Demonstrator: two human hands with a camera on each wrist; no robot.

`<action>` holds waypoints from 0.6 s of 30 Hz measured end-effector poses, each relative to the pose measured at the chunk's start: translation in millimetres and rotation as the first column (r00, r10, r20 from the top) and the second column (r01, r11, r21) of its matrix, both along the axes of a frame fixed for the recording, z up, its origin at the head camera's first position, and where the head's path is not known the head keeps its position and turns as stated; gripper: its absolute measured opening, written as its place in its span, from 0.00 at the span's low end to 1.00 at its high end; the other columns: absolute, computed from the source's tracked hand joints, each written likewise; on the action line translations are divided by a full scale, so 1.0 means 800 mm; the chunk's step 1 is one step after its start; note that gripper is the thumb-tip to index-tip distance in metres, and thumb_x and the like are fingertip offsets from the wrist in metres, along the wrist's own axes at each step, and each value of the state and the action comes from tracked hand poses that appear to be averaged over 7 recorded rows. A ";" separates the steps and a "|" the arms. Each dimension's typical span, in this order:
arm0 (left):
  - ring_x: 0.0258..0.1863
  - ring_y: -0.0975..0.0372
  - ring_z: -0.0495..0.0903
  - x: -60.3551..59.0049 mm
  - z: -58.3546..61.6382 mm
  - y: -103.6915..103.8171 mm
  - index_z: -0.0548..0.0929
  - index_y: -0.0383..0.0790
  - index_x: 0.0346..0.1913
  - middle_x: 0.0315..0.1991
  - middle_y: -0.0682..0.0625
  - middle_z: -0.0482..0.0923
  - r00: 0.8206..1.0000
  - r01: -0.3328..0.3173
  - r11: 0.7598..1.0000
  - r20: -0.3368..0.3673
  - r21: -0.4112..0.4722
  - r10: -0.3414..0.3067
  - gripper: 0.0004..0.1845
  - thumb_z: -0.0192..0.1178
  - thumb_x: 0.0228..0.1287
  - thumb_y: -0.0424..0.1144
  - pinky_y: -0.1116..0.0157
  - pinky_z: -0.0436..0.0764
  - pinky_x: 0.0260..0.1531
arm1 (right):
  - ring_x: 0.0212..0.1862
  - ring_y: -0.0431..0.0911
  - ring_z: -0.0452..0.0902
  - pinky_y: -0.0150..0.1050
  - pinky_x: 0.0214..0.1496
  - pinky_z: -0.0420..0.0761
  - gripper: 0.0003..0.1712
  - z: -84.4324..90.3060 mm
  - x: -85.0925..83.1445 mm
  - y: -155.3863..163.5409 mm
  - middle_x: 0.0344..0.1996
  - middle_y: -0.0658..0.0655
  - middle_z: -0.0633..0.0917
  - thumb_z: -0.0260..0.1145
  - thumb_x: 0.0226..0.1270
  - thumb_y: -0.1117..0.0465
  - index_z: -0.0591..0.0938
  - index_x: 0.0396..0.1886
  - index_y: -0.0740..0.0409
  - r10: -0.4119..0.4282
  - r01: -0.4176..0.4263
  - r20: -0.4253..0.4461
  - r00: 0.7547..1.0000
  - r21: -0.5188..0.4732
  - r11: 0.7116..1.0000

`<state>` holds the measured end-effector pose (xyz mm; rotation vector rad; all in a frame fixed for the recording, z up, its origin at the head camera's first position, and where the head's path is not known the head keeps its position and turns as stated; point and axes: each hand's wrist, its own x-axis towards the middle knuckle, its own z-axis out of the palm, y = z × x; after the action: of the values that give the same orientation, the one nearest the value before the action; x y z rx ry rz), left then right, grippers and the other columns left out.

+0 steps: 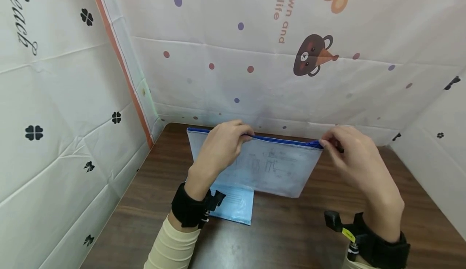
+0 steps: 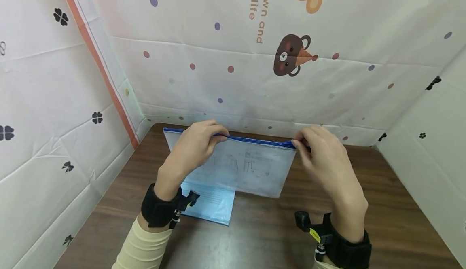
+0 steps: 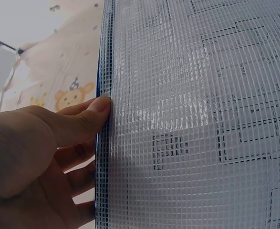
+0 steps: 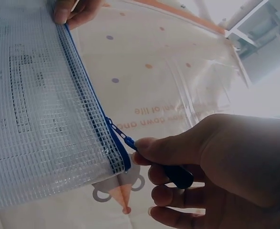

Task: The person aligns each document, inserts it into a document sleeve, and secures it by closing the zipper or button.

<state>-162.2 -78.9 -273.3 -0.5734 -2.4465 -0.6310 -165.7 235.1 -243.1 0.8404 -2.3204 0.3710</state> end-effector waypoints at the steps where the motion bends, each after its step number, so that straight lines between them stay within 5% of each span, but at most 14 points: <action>1: 0.40 0.62 0.84 0.000 0.000 0.000 0.92 0.47 0.48 0.42 0.55 0.86 1.000 0.000 1.000 0.000 -0.003 0.000 0.08 0.64 0.77 0.40 0.65 0.82 0.43 | 0.33 0.47 0.71 0.46 0.32 0.72 0.08 -0.001 0.000 0.000 0.32 0.55 0.82 0.75 0.66 0.72 0.84 0.37 0.60 -0.004 0.004 -0.001 1.000 0.000 1.000; 18: 0.37 0.63 0.83 0.003 0.002 -0.001 0.91 0.47 0.46 0.40 0.55 0.85 1.000 -0.021 1.000 0.010 -0.010 0.021 0.07 0.63 0.78 0.40 0.65 0.82 0.41 | 0.33 0.55 0.72 0.50 0.35 0.69 0.04 -0.002 -0.006 0.014 0.29 0.60 0.82 0.71 0.68 0.74 0.84 0.37 0.66 -0.120 0.117 -0.065 0.991 -0.047 0.992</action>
<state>-159.9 -79.6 -271.8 -0.5488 -2.4632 -0.6145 -170.1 246.4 -244.5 0.6801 -2.2784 0.3342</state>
